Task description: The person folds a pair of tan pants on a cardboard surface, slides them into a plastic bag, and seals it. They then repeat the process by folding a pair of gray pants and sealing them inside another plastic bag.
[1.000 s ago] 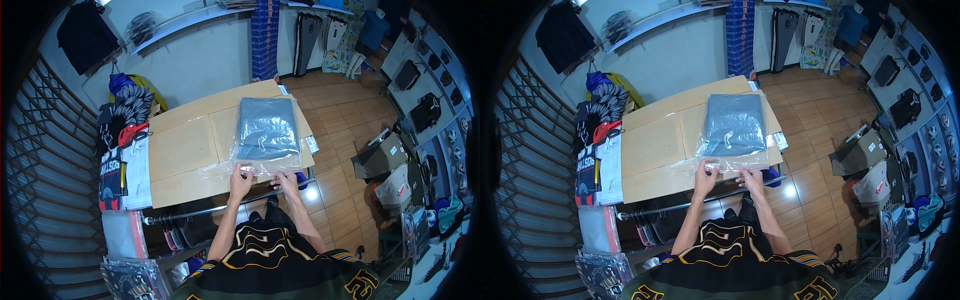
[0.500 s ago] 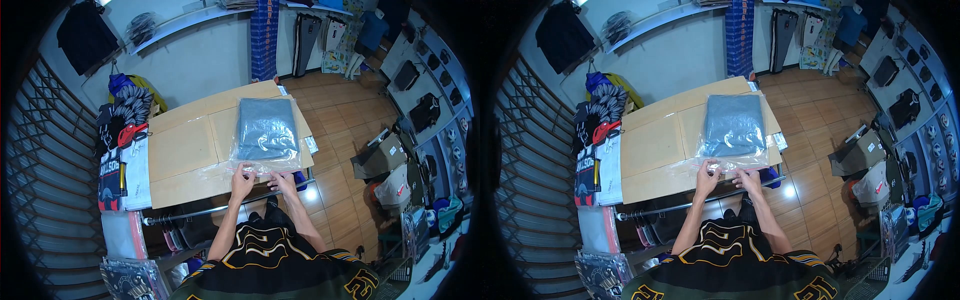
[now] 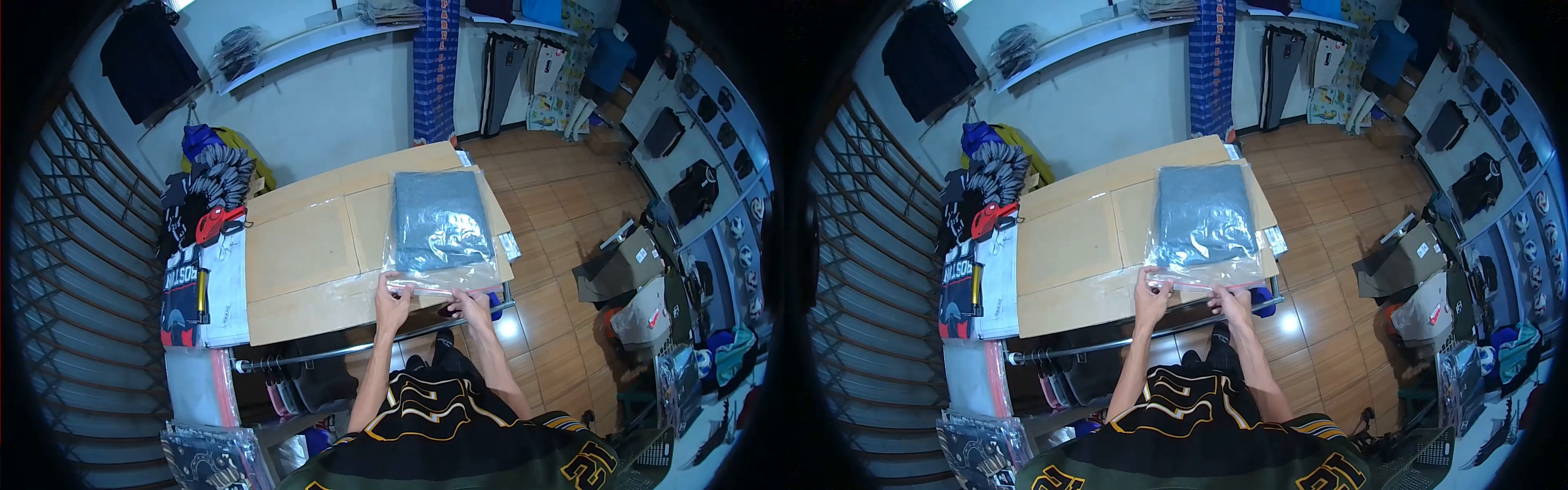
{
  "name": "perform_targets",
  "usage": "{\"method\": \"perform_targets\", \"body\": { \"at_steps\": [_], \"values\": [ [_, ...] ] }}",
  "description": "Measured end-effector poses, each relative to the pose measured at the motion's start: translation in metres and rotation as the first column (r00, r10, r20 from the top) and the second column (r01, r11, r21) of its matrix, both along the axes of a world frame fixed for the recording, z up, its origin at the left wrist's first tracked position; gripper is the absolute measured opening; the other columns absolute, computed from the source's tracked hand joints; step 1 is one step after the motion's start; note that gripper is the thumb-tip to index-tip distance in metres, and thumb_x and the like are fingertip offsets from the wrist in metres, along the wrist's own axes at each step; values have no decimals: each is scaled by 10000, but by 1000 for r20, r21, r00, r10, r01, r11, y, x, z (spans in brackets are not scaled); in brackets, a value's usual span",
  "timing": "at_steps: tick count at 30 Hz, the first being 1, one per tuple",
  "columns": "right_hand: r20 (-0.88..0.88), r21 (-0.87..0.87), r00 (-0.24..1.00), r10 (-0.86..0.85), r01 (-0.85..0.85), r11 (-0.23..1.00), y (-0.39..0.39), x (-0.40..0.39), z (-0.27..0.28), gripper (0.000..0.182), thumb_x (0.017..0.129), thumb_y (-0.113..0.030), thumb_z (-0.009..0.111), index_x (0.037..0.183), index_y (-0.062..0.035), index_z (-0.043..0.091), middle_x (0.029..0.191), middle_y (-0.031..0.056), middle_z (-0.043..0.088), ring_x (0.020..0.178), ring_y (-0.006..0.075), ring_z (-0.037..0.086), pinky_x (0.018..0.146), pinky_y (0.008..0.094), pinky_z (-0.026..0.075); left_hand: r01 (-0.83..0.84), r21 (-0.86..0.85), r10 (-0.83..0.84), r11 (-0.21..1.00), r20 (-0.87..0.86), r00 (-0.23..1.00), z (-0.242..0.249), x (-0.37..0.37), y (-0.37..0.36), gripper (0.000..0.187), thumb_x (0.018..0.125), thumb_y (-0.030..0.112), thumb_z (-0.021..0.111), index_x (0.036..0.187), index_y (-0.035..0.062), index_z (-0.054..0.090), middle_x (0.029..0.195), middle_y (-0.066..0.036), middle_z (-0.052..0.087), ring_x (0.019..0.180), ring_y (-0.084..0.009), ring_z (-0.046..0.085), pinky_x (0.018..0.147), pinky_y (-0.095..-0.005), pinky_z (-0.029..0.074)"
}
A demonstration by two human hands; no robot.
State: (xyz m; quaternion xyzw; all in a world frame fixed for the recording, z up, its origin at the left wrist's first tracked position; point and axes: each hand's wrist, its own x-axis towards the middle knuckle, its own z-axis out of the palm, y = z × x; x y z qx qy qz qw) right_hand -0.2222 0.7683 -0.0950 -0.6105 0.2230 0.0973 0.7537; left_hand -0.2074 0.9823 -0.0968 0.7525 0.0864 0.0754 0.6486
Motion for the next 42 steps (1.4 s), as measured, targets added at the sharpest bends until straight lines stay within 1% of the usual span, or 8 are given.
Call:
{"method": "perform_targets", "body": {
  "at_steps": [5,12,16,20,26,32,37,42],
  "values": [
    [6,29,993,-120,120,992,-54,-5,-9,231,970,-217,740,1031,2,701,847,74,729,661,139,692,534,258,526,-92,-228,90,969,-19,996,-6,-2,32,391,953,54,722,1262,14,486,837,-93,694,745,-116,632,661,-261,499],
    [-39,-39,987,-154,152,988,-79,-22,5,256,984,-265,724,998,-11,702,839,85,739,643,136,684,519,259,528,-49,-123,30,991,-156,987,-1,-12,58,313,970,71,698,1229,-1,536,822,-93,721,690,-93,620,601,-249,479],
    [336,-447,922,-190,334,830,-91,-1,-18,242,972,-222,736,972,13,677,812,98,734,647,106,655,559,236,501,-201,-130,205,971,17,979,0,1,66,318,973,89,698,1224,-31,543,882,-109,737,728,-106,663,616,-264,525],
    [507,-532,847,-159,453,716,-78,39,20,391,898,-235,813,1091,62,646,885,158,751,816,189,724,733,307,570,-136,-154,144,979,44,989,0,41,61,516,947,142,765,1337,-61,495,1152,-199,715,991,-208,703,848,-325,575],
    [334,-733,942,13,251,632,-64,114,35,577,827,-190,870,1264,75,603,1070,215,761,1018,301,751,879,364,589,7,66,-3,998,-61,998,-1,108,36,689,956,196,776,1465,-66,392,1238,-262,679,1078,-263,685,926,-353,556],
    [259,-277,957,133,-58,959,-102,127,11,722,749,-99,879,1367,91,556,1103,192,751,975,241,727,850,368,583,41,-1,-40,999,-225,974,39,127,6,791,920,297,829,1455,-87,391,1245,-278,678,1065,-271,698,916,-362,560],
    [193,-35,944,267,-265,964,-182,76,25,870,720,29,881,1475,59,451,1235,157,698,1105,214,680,955,335,556,281,-80,-286,956,-458,842,71,122,-57,617,914,288,829,1298,-135,597,1182,-206,727,1045,-251,712,943,-366,569],
    [314,14,913,261,-279,960,-307,37,3,1039,664,98,887,1555,21,359,1325,112,654,1194,196,638,1041,337,512,404,-209,-453,891,-329,829,59,108,-186,572,883,156,817,1338,-101,586,1178,-166,731,1043,-219,701,946,-354,560]
  ]
}}
